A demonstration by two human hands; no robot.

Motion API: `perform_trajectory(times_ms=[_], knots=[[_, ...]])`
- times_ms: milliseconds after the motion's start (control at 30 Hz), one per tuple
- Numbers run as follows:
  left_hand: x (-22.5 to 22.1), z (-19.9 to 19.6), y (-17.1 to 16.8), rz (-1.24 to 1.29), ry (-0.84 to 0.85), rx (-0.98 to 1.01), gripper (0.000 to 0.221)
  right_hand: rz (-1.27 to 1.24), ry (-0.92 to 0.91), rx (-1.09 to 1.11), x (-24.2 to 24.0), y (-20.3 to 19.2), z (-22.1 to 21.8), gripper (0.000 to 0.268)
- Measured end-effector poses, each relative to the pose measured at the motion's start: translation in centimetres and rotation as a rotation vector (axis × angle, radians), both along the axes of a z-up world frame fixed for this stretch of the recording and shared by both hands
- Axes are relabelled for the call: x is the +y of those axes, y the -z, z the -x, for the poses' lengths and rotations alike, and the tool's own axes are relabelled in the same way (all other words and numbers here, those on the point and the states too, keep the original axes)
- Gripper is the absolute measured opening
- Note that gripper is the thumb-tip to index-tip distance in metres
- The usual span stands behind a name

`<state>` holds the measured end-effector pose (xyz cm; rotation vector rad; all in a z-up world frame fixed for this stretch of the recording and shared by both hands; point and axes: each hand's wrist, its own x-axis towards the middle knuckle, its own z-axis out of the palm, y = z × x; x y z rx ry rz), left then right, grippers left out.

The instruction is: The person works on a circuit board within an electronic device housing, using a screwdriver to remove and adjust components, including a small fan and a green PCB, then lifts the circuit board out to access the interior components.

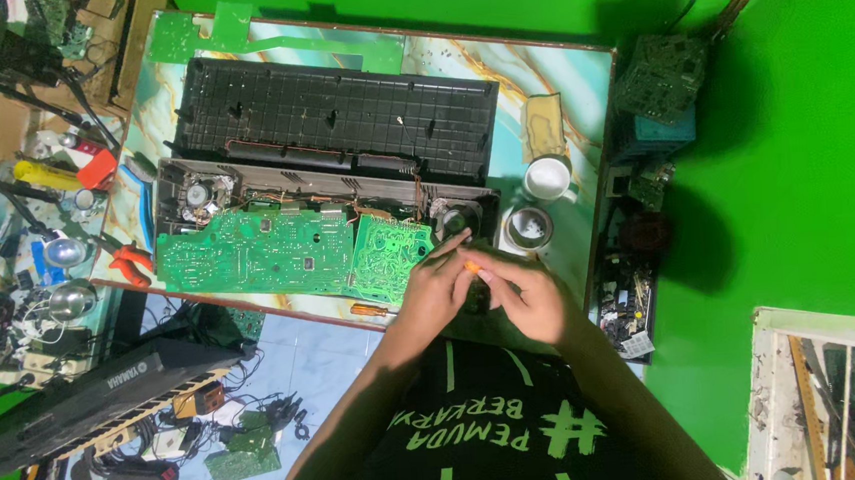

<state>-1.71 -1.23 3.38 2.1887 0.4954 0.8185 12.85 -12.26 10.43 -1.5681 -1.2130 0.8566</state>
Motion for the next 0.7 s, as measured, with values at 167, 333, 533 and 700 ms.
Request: perform_trajectory(times_ms=[167,333,533,700], knots=[[0.3,0.0,-0.1,0.068,0.055,0.071,0.033,0.012,0.106,-0.278,0.0,-0.1,0.3,0.032],[-0.8,-0.8,0.2,0.167,0.005,0.150,0.040,0.132,0.163,-0.355,0.1,-0.8,1.0,0.034],[0.4,-1.0,0.3,-0.002,0.109,0.017,0.027,-0.241,0.012,-0.316,-0.1,-0.9,-0.2,0.031],[-0.6,-1.8,-0.5,0.185,-0.021,0.071,0.023,-0.128,0.219,-0.304,-0.1,0.0,0.5,0.025]])
